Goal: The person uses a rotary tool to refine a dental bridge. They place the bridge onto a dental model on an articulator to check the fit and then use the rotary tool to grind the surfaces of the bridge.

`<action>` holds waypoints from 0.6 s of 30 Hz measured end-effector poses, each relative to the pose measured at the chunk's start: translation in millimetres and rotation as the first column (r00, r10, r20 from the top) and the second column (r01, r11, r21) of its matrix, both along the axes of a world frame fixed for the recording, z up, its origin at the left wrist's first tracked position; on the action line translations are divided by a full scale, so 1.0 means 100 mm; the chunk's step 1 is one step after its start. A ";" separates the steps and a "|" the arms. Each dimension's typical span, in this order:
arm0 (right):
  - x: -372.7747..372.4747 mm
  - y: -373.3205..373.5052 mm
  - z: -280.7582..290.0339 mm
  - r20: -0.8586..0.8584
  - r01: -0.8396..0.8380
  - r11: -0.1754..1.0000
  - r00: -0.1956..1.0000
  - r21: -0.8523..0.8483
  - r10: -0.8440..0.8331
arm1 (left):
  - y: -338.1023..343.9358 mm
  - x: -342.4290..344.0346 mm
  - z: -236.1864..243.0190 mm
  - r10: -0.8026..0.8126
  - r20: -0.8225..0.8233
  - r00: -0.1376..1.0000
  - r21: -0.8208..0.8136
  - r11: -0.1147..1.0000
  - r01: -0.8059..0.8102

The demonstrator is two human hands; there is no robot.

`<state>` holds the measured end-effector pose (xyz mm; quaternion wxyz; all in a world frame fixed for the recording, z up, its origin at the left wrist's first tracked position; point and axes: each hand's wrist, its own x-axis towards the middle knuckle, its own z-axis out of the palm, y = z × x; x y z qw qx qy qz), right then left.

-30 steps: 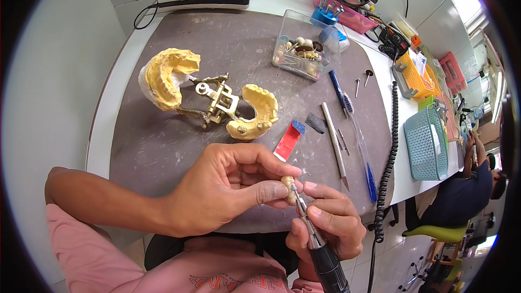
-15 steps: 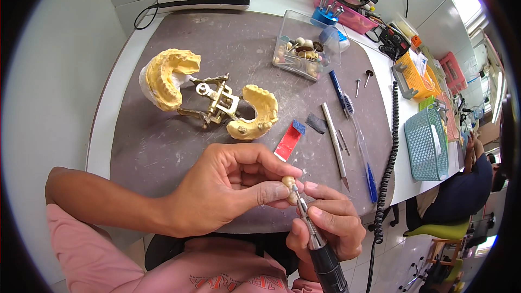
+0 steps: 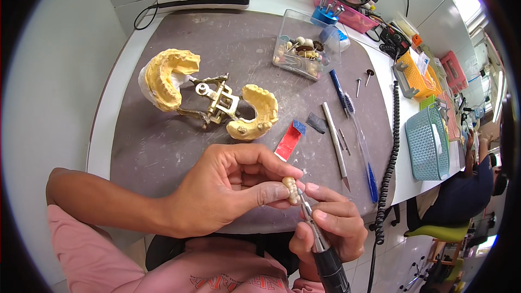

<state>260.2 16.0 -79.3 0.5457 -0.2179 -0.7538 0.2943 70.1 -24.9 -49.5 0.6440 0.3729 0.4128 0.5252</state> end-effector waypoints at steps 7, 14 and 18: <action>0.02 0.01 0.01 0.004 -0.026 1.000 1.000 -0.014 0.026 | -0.02 -0.01 0.00 0.007 0.077 0.997 -0.010 1.000 -0.007; 0.03 0.02 0.06 0.030 -0.036 0.999 0.999 -0.032 0.036 | 0.00 0.00 0.00 0.002 0.090 0.996 -0.010 1.000 -0.001; 0.04 0.03 0.06 0.035 -0.047 0.998 0.998 -0.033 0.048 | -0.01 0.00 0.01 0.012 0.058 0.998 -0.012 1.000 -0.011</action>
